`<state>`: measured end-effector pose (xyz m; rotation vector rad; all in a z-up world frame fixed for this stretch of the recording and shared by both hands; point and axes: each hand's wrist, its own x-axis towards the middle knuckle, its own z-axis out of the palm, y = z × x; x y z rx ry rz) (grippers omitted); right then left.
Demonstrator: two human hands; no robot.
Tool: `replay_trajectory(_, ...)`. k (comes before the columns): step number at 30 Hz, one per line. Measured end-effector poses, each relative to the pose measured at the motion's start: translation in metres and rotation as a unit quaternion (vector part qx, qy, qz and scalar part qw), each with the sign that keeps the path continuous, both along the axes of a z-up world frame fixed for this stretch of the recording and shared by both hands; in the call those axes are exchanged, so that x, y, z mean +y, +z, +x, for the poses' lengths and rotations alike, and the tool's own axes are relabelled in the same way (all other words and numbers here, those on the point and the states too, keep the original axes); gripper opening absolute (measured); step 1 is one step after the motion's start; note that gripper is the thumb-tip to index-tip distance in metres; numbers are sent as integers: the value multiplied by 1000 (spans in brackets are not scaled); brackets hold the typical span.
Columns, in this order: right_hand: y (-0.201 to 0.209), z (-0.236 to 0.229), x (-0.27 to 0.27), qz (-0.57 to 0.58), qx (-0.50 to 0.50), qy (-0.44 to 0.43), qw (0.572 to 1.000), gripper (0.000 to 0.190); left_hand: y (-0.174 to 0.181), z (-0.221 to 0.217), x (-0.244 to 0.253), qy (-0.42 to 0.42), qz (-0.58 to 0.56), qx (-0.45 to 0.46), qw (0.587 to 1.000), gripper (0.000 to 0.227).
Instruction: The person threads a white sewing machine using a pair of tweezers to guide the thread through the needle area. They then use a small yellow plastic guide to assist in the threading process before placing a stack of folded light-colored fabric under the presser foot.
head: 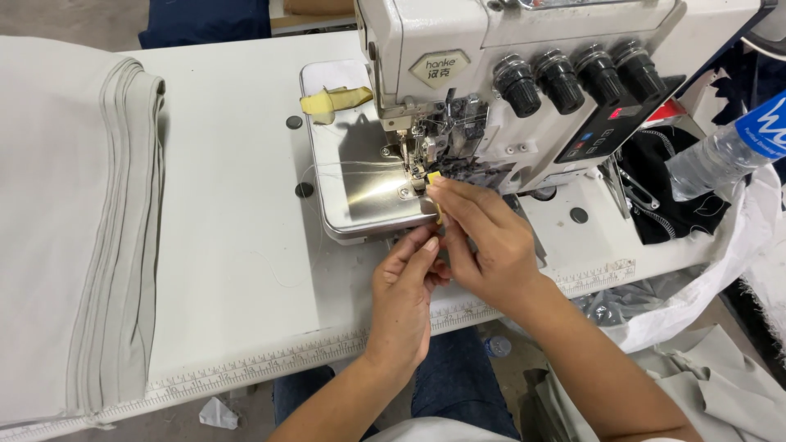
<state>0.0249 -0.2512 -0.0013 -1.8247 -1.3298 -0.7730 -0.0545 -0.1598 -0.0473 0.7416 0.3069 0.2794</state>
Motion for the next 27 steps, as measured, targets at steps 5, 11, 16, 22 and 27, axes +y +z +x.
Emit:
replay_trajectory(5,-7,5,-2,-11,-39,-11,999,24,-4,1,0,5,7,-9,1000,24)
replay_trajectory(11,-11,22,-13,-51,-13,63,997,45,0,2,-3,19,-24,14,999,29)
replay_trajectory(16,-4,29,-9,-16,0,63,998,36,-7,7,-7,38,13,7,999,32)
replay_trajectory(22,16,23,-31,68,93,76,990,22,-1,0,-1,23,40,19,999,34)
replay_trajectory(27,-54,31,-52,145,166,24,975,6,17,-19,-2,21,54,30,998,33)
